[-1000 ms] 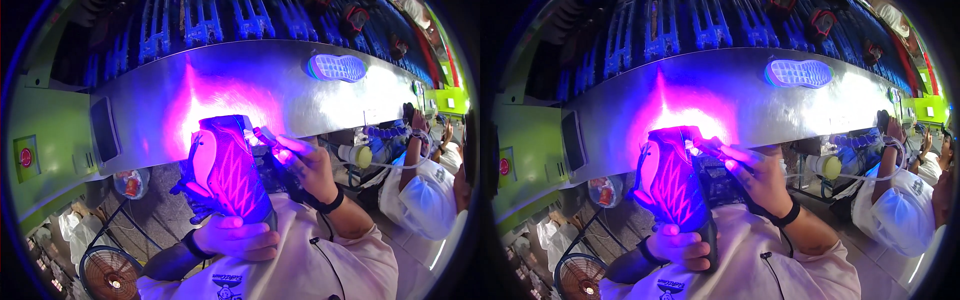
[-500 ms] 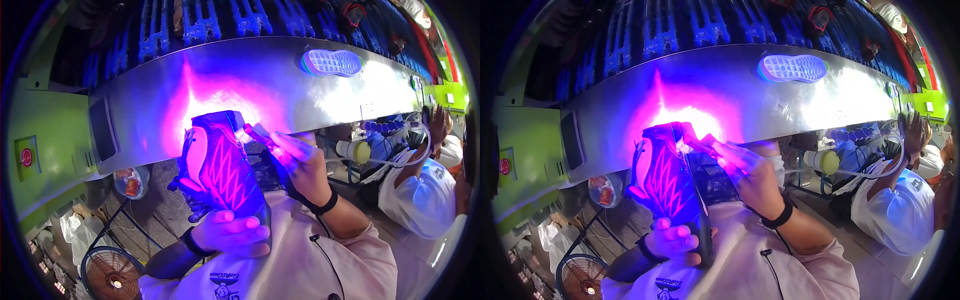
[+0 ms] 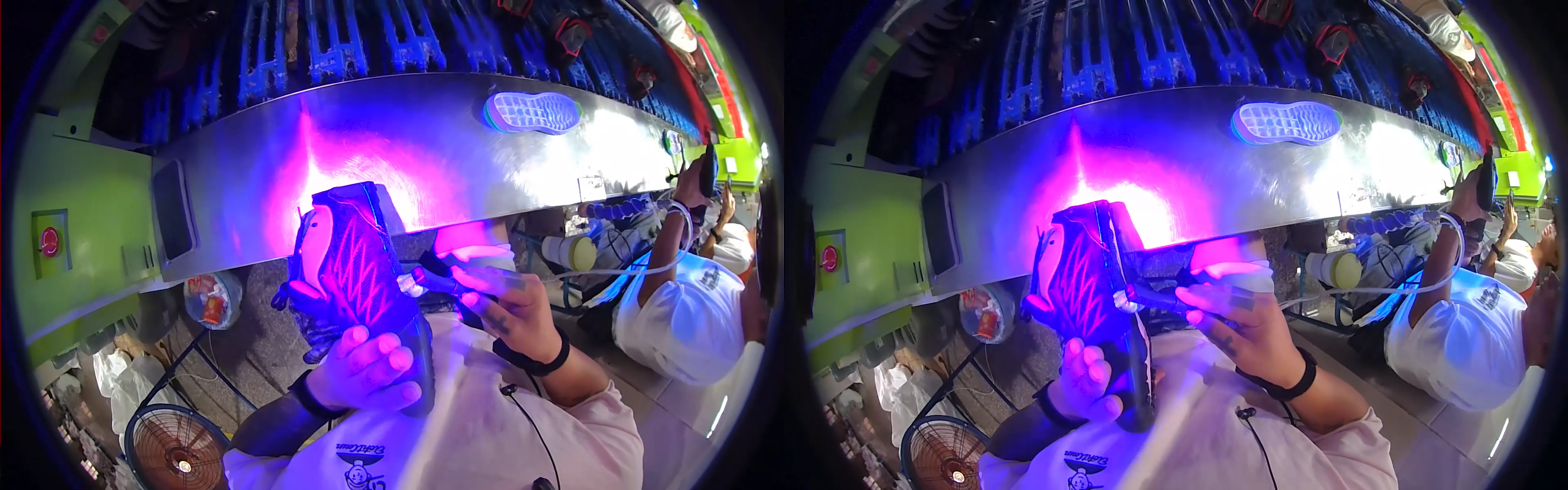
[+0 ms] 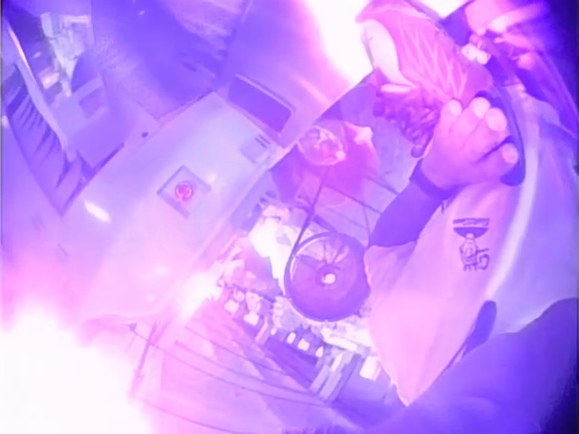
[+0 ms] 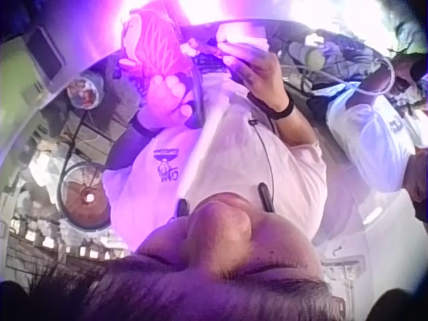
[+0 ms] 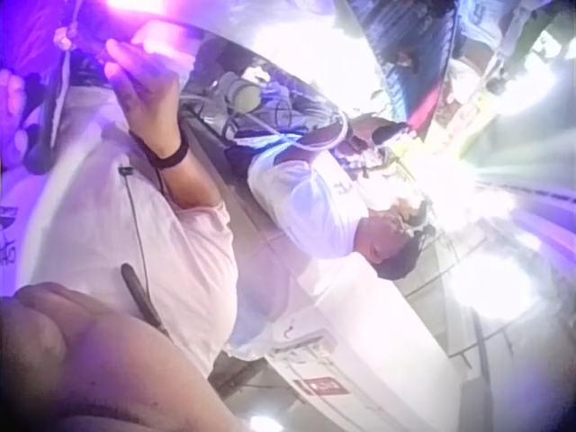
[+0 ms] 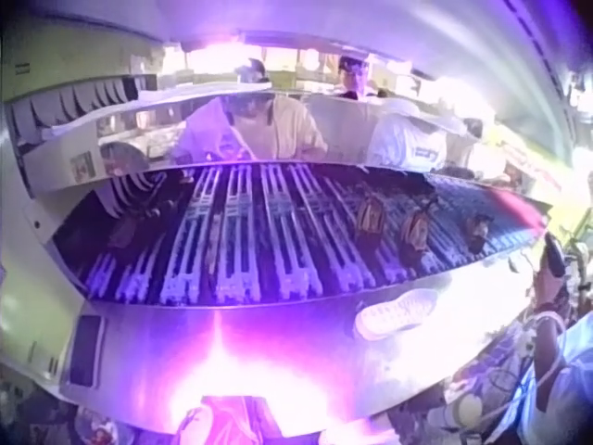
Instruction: The recorder uses a brush tool to apply adhesive or solvent to the edges and soles of shoes along a manufacturing assembly line.
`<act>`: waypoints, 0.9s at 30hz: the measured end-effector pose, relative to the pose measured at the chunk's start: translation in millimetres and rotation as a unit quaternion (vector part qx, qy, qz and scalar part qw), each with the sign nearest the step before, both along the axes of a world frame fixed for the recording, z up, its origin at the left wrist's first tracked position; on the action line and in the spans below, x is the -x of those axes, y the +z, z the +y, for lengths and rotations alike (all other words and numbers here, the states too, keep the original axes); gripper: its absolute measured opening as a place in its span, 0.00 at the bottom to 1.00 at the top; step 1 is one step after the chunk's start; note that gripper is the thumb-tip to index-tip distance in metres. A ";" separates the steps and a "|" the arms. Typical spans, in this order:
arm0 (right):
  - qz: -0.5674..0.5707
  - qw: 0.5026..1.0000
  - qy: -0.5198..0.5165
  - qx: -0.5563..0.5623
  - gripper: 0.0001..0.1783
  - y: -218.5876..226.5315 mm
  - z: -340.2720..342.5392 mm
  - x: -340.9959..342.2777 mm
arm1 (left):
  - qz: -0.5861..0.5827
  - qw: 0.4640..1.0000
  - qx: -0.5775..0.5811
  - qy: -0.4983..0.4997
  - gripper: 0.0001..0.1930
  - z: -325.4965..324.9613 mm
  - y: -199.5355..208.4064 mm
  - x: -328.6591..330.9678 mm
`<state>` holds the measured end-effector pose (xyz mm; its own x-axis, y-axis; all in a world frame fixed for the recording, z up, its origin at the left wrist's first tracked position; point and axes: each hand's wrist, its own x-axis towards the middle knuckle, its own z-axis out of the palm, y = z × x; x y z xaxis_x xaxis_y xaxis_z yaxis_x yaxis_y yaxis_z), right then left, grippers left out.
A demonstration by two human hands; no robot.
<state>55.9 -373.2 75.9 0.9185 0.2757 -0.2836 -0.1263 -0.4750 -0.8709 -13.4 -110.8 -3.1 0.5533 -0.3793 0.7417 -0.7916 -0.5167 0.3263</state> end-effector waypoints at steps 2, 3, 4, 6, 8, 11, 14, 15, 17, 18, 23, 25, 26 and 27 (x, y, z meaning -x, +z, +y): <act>-0.002 0.999 -0.004 -0.036 0.19 7.7 -3.5 3.8 | -0.006 1.000 -0.003 0.010 0.28 -0.7 4.2 1.7; -0.004 0.999 -0.006 -0.049 0.19 12.0 -5.4 5.4 | 0.025 0.999 -0.025 0.017 0.29 -0.9 8.4 3.2; 0.000 0.998 -0.002 -0.057 0.19 17.7 -8.1 7.6 | 0.025 0.997 -0.051 0.050 0.30 -2.6 11.4 2.6; 0.001 0.998 0.001 -0.064 0.19 25.9 -11.6 8.7 | 0.071 0.997 -0.020 0.030 0.32 -6.6 19.5 0.2; -0.085 0.995 0.025 -0.034 0.20 32.4 -13.8 8.1 | 0.084 0.996 0.006 0.037 0.33 -12.3 27.6 -6.3; -0.130 0.991 0.012 -0.038 0.19 40.5 -16.2 7.3 | 0.058 0.997 -0.045 0.039 0.36 -22.9 40.3 -20.8; -0.135 0.990 0.009 -0.036 0.19 49.4 -19.6 8.3 | 0.001 0.992 -0.067 0.105 0.37 -35.5 53.7 -33.4; -0.131 0.990 0.006 -0.043 0.19 52.3 -21.1 8.7 | 0.000 0.989 -0.075 0.130 0.38 -39.6 58.6 -36.2; -0.137 0.990 0.009 -0.013 0.20 57.1 -25.2 8.6 | -0.001 0.984 -0.082 0.156 0.39 -48.2 67.4 -41.4; -0.139 0.990 0.008 -0.025 0.20 58.3 -26.3 8.6 | 0.085 0.984 -0.056 0.148 0.39 -51.7 72.0 -43.7; -0.201 0.978 -0.003 -0.062 0.20 66.0 -31.3 9.6 | 0.056 0.970 -0.124 0.202 0.39 -58.7 95.9 -64.1; -0.227 0.973 0.002 -0.053 0.21 69.4 -33.2 9.1 | 0.166 0.972 -0.002 0.167 0.38 -61.6 107.0 -73.4; -0.252 0.967 0.006 -0.040 0.21 70.4 -33.9 8.0 | 0.185 0.969 0.015 0.162 0.38 -62.6 112.4 -78.8; -0.253 0.967 0.006 -0.039 0.21 70.8 -33.5 6.5 | 0.159 0.974 0.004 0.159 0.38 -61.8 116.7 -85.3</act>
